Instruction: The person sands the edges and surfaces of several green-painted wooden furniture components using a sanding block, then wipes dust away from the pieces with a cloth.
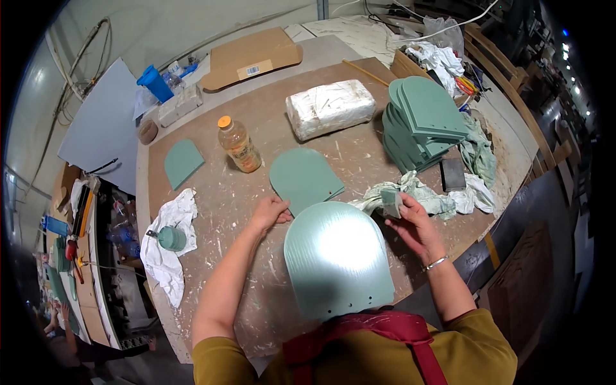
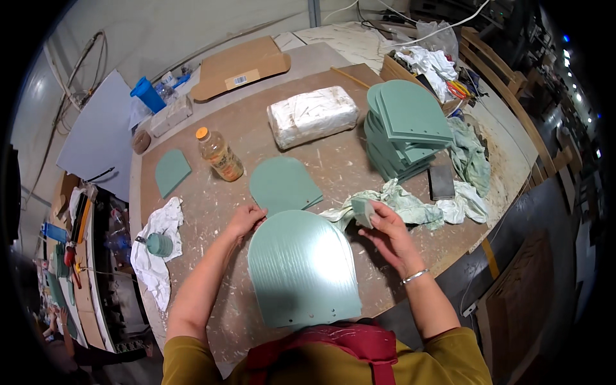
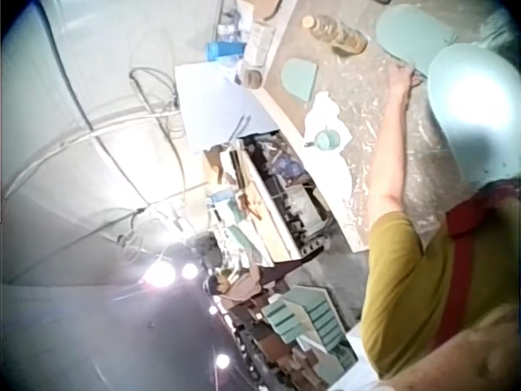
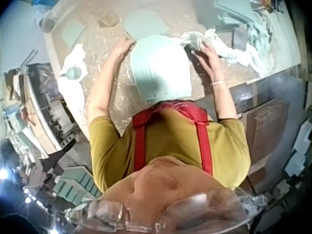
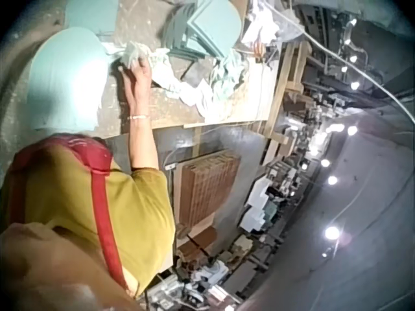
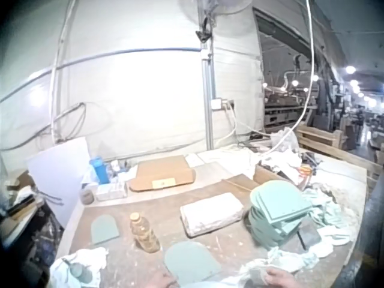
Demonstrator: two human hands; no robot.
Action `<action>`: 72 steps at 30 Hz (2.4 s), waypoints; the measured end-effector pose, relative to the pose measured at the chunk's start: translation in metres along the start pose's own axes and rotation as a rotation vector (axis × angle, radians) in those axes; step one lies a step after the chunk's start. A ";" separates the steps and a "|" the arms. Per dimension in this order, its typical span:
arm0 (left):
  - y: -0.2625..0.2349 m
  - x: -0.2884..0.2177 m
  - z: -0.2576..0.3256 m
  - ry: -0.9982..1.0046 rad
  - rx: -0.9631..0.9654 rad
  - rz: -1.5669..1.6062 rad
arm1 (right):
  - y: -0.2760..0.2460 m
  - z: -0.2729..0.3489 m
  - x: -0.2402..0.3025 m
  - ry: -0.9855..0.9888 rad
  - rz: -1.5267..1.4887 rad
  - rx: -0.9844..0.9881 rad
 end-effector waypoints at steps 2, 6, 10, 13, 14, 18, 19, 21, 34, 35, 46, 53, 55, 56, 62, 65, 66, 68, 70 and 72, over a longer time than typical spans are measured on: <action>-0.001 0.004 -0.009 0.024 0.020 -0.047 | 0.006 -0.007 -0.015 0.022 -0.071 0.026; -0.016 0.003 -0.020 0.069 0.001 -0.325 | 0.015 -0.027 -0.034 0.041 -0.194 0.046; -0.030 -0.096 -0.001 0.472 -0.436 -0.704 | 0.013 -0.039 -0.037 0.021 -0.243 0.028; -0.021 -0.138 -0.013 0.623 -0.519 -0.657 | 0.007 -0.047 -0.051 0.038 -0.273 -0.016; -0.016 -0.141 -0.028 0.649 -0.529 -0.663 | 0.010 -0.048 -0.054 0.047 -0.287 -0.010; 0.013 -0.155 -0.077 0.549 -0.484 -0.739 | 0.009 -0.043 -0.058 0.048 -0.312 -0.036; 0.020 -0.151 -0.087 0.517 -0.464 -0.800 | 0.007 -0.041 -0.056 0.046 -0.306 -0.048; 0.022 -0.147 -0.098 0.479 -0.496 -0.828 | 0.001 -0.035 -0.053 0.028 -0.303 -0.056; -0.032 -0.091 -0.042 0.392 -0.347 0.332 | 0.007 -0.019 -0.036 -0.043 -0.281 -0.048; -0.028 -0.086 -0.012 0.332 -0.337 0.442 | 0.004 -0.016 -0.037 -0.053 -0.279 -0.057; 0.087 0.018 0.180 0.115 -0.150 0.197 | -0.035 0.045 -0.095 0.085 -0.031 -0.374; 0.104 0.032 0.182 0.310 -0.154 0.335 | -0.078 0.050 -0.110 0.083 -0.075 -0.426; 0.109 0.044 0.178 0.302 -0.273 0.337 | -0.059 0.053 -0.113 0.159 -0.136 -0.512; 0.109 0.045 0.179 0.349 -0.305 0.273 | -0.049 0.052 -0.117 0.185 -0.159 -0.521; 0.097 0.063 0.167 0.179 -0.187 0.757 | -0.017 0.037 -0.127 0.163 0.023 -0.266; 0.098 0.064 0.171 0.190 -0.097 0.868 | -0.011 0.039 -0.134 0.140 0.069 -0.237; 0.095 0.061 0.174 0.188 -0.095 0.800 | -0.012 0.039 -0.131 0.118 0.044 -0.262; 0.097 0.060 0.174 0.200 -0.097 0.762 | -0.005 0.037 -0.118 0.034 0.019 -0.291; 0.106 0.076 0.168 0.175 -0.068 0.999 | 0.006 0.042 -0.094 -0.081 0.015 -0.318; 0.108 0.111 0.166 0.146 -0.106 0.898 | -0.013 0.032 -0.094 -0.132 -0.067 -0.269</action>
Point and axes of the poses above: each hand's wrist, its own z-axis away from the middle knuckle, its own y-axis out of the palm, x = y × z, the point moved 8 cm from there along -z, towards the middle knuckle, and after that the axes turned 7 degrees about -z, right-handed, at the moved point
